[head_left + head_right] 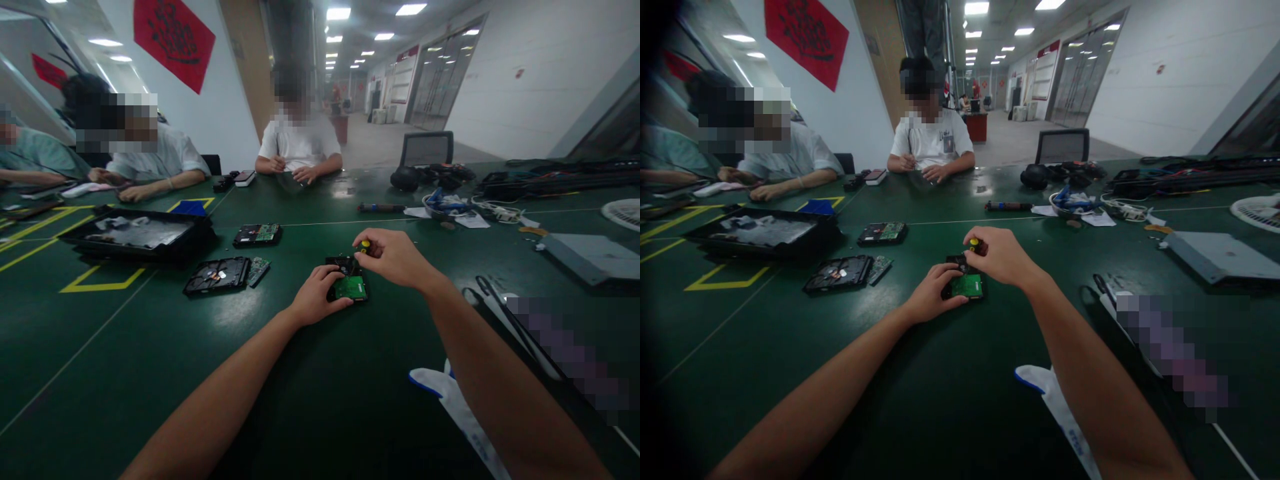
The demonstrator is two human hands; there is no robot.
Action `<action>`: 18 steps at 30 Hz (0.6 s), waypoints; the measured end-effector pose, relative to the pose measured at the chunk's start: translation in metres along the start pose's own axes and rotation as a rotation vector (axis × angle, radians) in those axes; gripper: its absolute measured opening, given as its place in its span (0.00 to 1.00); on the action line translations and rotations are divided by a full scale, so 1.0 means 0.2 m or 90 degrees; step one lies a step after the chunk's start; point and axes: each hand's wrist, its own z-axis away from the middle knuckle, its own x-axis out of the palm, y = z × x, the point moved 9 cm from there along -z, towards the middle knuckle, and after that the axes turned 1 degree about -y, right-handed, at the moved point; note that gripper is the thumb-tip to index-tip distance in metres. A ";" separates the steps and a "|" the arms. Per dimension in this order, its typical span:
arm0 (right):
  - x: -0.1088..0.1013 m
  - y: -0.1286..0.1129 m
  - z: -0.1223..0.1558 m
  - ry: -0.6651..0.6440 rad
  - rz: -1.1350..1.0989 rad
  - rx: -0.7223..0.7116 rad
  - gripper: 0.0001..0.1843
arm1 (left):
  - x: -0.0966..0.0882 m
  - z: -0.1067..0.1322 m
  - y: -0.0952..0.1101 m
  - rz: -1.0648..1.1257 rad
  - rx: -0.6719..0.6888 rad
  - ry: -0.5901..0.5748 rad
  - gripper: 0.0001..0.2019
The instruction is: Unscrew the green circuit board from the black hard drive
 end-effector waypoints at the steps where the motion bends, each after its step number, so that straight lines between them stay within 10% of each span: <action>1: 0.00 0.00 0.00 0.000 0.000 0.000 0.09 | 0.00 0.00 0.00 0.000 0.000 0.000 0.31; 18: 0.01 -0.01 0.00 -0.009 -0.008 -0.005 0.11 | -0.01 0.00 0.00 0.005 -0.008 -0.006 0.31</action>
